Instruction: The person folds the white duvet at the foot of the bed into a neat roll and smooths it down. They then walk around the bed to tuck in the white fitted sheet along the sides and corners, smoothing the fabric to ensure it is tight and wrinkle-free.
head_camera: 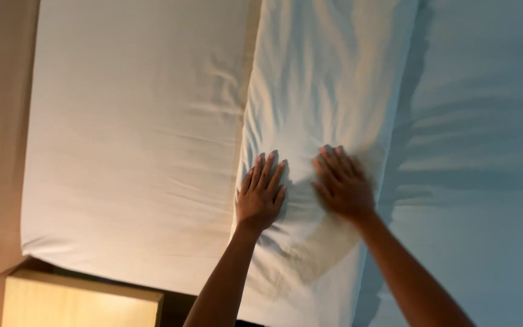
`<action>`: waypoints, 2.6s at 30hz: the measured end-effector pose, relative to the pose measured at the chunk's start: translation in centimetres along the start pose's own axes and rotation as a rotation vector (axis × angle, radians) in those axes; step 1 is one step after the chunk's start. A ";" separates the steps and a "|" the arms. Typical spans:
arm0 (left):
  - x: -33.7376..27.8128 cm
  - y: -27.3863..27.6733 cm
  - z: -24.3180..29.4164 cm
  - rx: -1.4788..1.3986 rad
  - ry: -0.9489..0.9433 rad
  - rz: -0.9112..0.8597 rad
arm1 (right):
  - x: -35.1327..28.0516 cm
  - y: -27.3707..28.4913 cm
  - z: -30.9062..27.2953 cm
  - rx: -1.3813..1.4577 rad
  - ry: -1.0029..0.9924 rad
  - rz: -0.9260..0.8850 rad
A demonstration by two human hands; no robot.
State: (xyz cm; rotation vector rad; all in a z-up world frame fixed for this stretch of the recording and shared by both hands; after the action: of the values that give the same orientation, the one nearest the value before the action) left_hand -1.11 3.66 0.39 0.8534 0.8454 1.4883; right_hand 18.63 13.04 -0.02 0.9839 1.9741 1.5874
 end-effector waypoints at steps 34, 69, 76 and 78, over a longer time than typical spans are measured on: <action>-19.4 -2.4 0.3 -0.008 0.667 0.390 | -1.3 -5.4 -12.0 -0.014 0.267 -0.167; -31.9 -5.7 4.2 -0.111 0.975 0.589 | -13.1 -4.2 -16.9 0.066 0.620 -0.324; -33.3 -5.3 4.0 -0.168 1.017 0.694 | -10.7 -6.1 -21.0 0.080 0.641 -0.321; -33.0 -4.1 4.4 -0.090 0.934 0.756 | -10.8 -6.1 -21.0 0.049 0.614 -0.269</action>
State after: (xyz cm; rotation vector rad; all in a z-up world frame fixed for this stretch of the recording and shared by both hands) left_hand 7.00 -28.76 -2.71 0.3682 1.1614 2.6645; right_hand 9.41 -9.53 -1.55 0.2237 2.4166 1.8273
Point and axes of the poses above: each hand's wrist, its own x-axis towards the middle knuckle, its own y-axis out of the back of the hand, z = x × y, the point moved 5 cm from there along x, towards the middle knuckle, and after that the axes turned 3 degrees about -y, right-handed, at the moved point
